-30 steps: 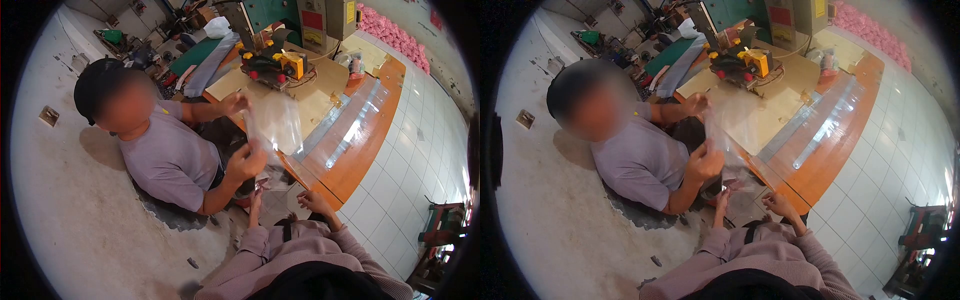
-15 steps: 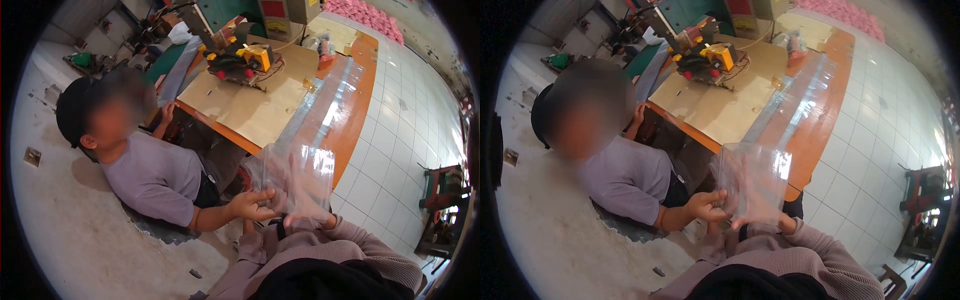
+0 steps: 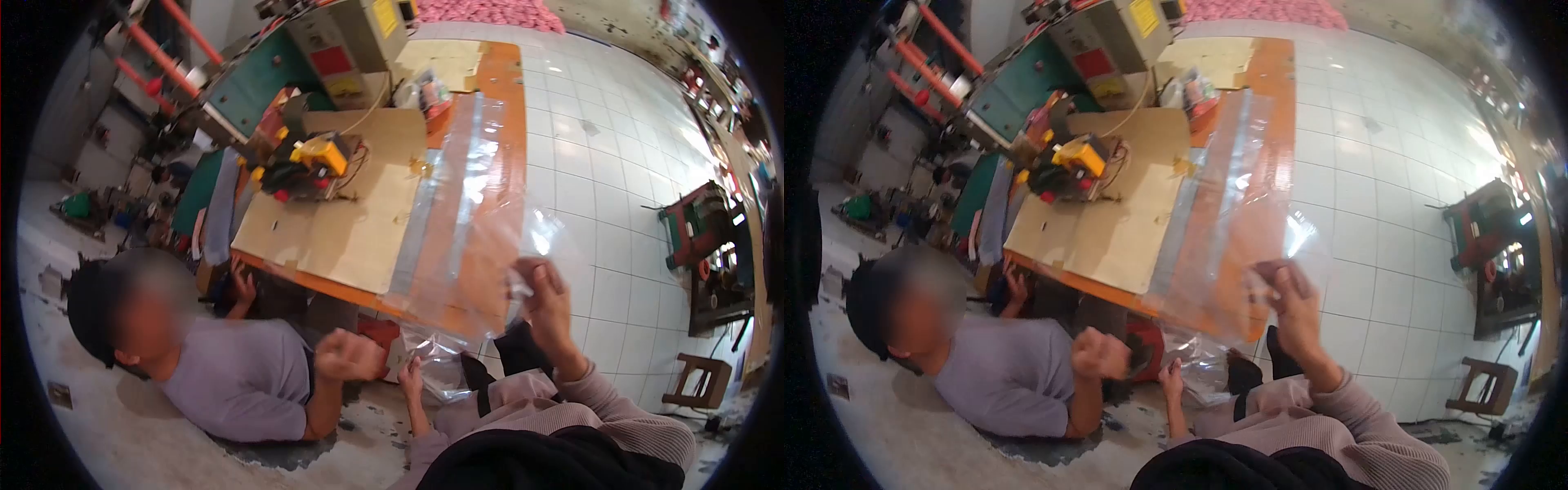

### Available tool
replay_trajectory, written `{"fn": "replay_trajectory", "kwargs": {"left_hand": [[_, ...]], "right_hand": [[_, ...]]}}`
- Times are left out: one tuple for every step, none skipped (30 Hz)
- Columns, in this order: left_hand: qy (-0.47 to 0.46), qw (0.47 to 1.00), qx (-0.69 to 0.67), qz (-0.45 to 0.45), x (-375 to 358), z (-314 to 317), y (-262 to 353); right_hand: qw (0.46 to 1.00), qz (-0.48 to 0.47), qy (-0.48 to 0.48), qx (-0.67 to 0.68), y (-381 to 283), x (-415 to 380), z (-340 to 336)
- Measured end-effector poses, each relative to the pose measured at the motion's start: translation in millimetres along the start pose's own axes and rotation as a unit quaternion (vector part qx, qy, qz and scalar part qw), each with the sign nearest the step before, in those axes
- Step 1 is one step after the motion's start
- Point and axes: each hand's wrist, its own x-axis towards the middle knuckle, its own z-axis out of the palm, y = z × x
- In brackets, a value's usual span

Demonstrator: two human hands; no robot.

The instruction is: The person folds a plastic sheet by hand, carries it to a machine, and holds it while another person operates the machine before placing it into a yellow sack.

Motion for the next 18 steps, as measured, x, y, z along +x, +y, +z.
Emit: {"fn": "replay_trajectory", "kwargs": {"left_hand": [[-0.009,1.0,0.006,-0.001,-7.0,1.8,17.8],[-0.015,1.0,0.011,-0.001,-11.1,5.6,32.7],[-0.02,1.0,0.02,0.011,-14.4,10.6,36.1],[-0.024,0.999,0.029,0.024,-19.8,14.8,35.9],[-0.027,0.998,0.036,0.038,-23.3,21.3,37.0],[-0.03,0.998,0.039,0.035,-29.8,26.6,51.9],[-0.034,0.998,0.042,0.033,-35.8,33.9,66.2],[-0.042,0.998,0.041,0.027,-38.7,45.0,68.5],[-0.051,0.998,0.042,0.022,-42.3,57.0,69.3],[-0.061,0.997,0.044,0.015,-43.9,70.2,78.6],[-0.066,0.996,0.05,0.032,-44.8,91.0,90.4],[-0.07,0.995,0.058,0.045,-53.2,106.5,108.8],[-0.073,0.993,0.068,0.056,-66.4,118.1,134.5],[-0.132,0.988,0.069,-0.03,-70.6,128.1,155.6],[-0.196,0.974,0.102,0.058,-72.4,139.3,180.9],[-0.247,0.95,0.132,0.14,-75.8,148.9,203.7],[-0.286,0.92,0.159,0.214,-78.9,156.4,220.2],[-0.306,0.877,0.209,0.308,-74.2,162.2,227.2]], "right_hand": [[1.0,-0.028,0.001,0.001,-13.9,9.5,-19.9],[0.998,-0.054,0.021,-0.013,-27.7,18.2,-40.8],[0.996,-0.079,0.042,-0.027,-41.1,25.2,-61.3],[0.992,-0.094,0.083,-0.031,-55.7,30.2,-78.8],[0.986,-0.11,0.123,-0.034,-71.5,34.6,-94.5],[0.978,-0.134,0.158,-0.013,-86.3,37.7,-108.7],[0.973,-0.163,0.165,-0.015,-98.9,41.0,-127.0],[0.966,-0.192,0.173,-0.018,-111.6,43.1,-147.7],[0.958,-0.221,0.184,-0.021,-124.4,44.7,-167.1],[0.95,-0.236,0.205,-0.025,-138.2,45.3,-181.9],[0.942,-0.253,0.219,-0.023,-153.2,47.3,-201.3],[0.935,-0.266,0.233,-0.021,-167.0,47.3,-221.6],[0.929,-0.276,0.246,-0.019,-180.1,45.4,-241.7],[0.913,-0.288,0.288,0.008,-195.0,43.5,-264.5],[0.899,-0.297,0.321,0.035,-210.5,41.5,-291.5],[0.888,-0.301,0.343,0.061,-225.1,42.2,-320.8],[0.883,-0.324,0.329,0.089,-234.1,40.6,-361.6],[0.886,-0.368,0.234,0.16,-236.5,41.1,-419.4]]}}
